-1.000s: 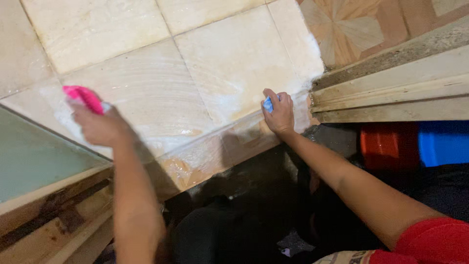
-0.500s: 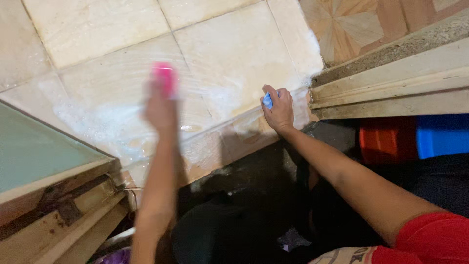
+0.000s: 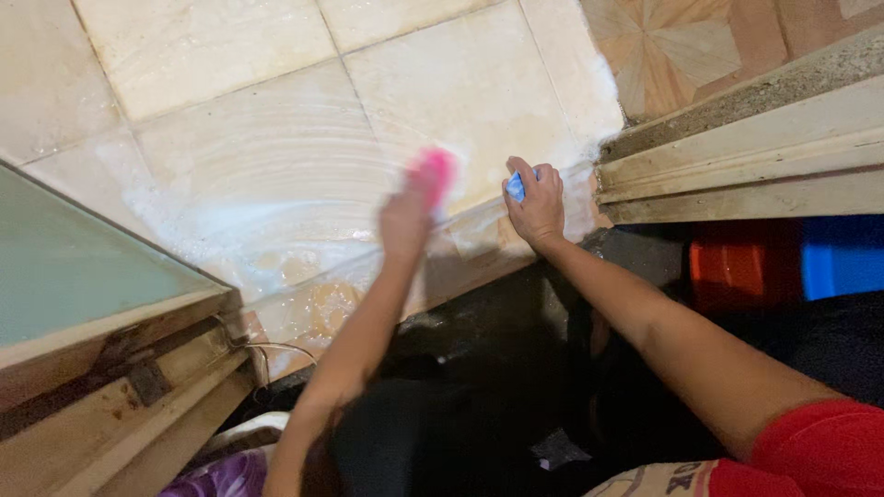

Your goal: The person retrieves a pink scrubbing brush and a blue sponge, then sits on the floor to scrub a section of tiled floor with the brush while holding the sponge. The person continues scrubbing the same area repeatedly.

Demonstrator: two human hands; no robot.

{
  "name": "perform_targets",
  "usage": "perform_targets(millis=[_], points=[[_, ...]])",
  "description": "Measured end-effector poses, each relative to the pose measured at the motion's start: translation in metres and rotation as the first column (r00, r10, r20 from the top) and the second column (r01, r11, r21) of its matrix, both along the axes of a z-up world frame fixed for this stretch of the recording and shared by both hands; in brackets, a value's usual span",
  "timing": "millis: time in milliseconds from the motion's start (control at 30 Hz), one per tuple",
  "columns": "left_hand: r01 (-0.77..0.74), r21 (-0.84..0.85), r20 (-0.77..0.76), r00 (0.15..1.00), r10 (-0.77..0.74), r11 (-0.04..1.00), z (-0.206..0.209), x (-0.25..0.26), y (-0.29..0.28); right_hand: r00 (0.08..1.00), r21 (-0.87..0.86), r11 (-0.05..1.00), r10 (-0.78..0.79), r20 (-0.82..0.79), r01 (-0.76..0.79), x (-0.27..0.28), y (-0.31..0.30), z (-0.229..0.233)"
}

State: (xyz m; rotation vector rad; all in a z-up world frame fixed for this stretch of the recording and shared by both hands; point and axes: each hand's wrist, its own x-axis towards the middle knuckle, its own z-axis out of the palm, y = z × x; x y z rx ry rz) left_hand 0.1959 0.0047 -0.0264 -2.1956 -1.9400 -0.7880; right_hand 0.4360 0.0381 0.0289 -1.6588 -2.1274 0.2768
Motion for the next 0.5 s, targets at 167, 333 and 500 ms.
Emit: perform_targets(millis=[167,333,500], points=[[-0.247,-0.341,0.080,0.954,0.290,0.907,-0.007,-0.070,0.016,1.000,0.031,0.999,0.026,-0.014,-0.025,0.003,0.001,0.001],[-0.766,-0.301,0.144,0.552,0.821,0.568,0.024,-0.244,-0.012,1.000,-0.064,0.998,-0.003,0.001,0.003,0.000,0.004,0.006],[-0.872,-0.178,0.020,0.461,0.887,0.457,-0.005,-0.247,0.033,0.999,0.002,1.000,0.021,-0.041,-0.021,-0.002,0.001,0.006]])
